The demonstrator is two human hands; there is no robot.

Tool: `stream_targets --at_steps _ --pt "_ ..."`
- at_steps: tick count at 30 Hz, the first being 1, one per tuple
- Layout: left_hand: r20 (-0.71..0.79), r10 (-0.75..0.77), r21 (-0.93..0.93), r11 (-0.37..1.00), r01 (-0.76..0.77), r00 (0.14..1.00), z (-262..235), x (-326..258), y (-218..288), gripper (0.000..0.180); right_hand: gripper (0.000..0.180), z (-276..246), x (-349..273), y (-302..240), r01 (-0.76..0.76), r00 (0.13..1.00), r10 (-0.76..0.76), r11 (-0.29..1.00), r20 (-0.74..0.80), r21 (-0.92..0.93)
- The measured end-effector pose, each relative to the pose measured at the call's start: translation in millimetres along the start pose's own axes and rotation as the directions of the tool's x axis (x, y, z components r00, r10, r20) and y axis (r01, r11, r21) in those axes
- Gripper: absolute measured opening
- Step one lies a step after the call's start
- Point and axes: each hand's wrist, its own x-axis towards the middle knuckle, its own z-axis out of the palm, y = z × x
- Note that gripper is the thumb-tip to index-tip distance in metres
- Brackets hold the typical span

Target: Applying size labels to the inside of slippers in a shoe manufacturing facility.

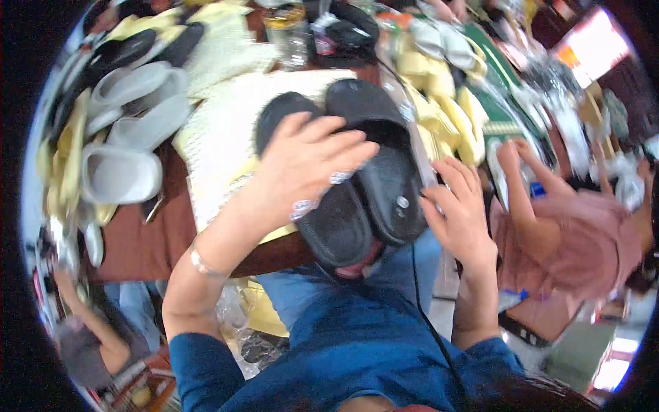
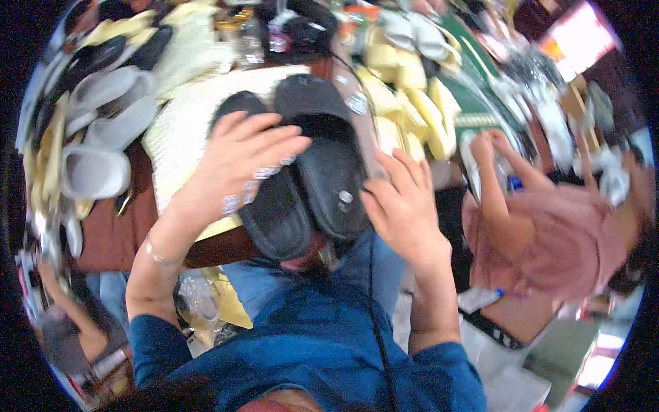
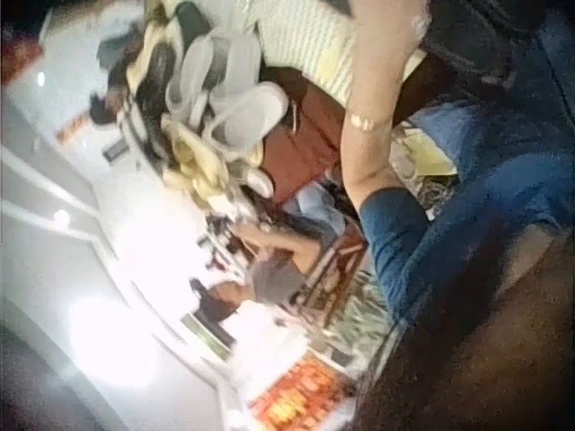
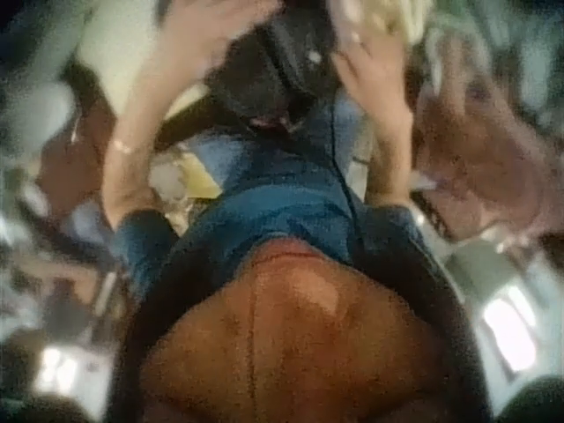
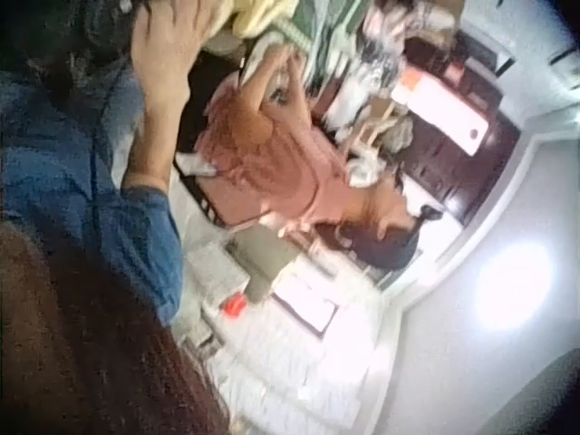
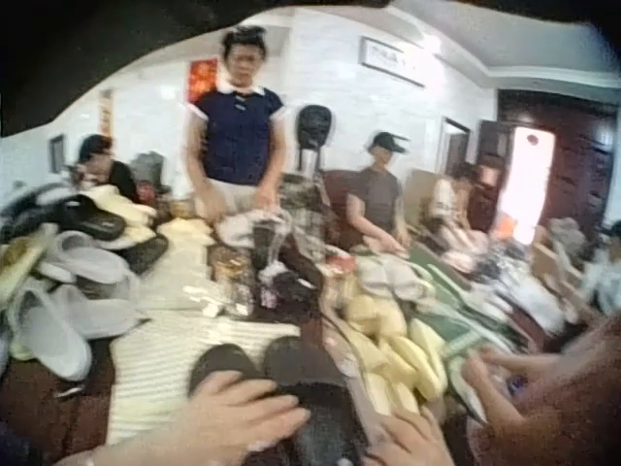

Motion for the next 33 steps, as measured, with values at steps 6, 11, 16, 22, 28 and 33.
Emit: stream_targets --at_steps 6,11,16,22,28,33 --pt "-0.016 0.158 0.265 0.953 -0.148 0.987 17 28 -12 0.047 0.015 1 -21 12 -0.012 0.998 0.015 0.998 -0.065 0.055" --pt "-0.15 0.02 0.246 0.969 0.018 0.988 8 31 -24 0.037 0.016 -3 -26 21 0.036 0.991 -0.021 0.993 -0.136 0.11" --pt "-0.513 -0.249 -0.095 0.967 0.234 0.821 -31 4 -56 0.057 0.017 10 -18 15 0.048 0.988 -0.03 0.992 -0.149 0.115" --pt "-0.742 -0.242 0.065 0.902 0.426 0.625 -138 -98 -61 0.053 0.017 21 -9 17 0.052 0.988 -0.032 0.989 -0.149 0.135" --pt "-0.674 -0.503 0.283 0.502 0.818 0.541 -198 -257 -19 0.057 0.016 28 -3 17 0.106 0.986 -0.087 0.987 -0.145 0.124" --pt "-0.502 -0.724 0.491 0.212 0.845 0.473 -209 -365 -10 0.068 0.016 30 -4 11 0.129 0.987 -0.112 0.98 -0.113 0.151"
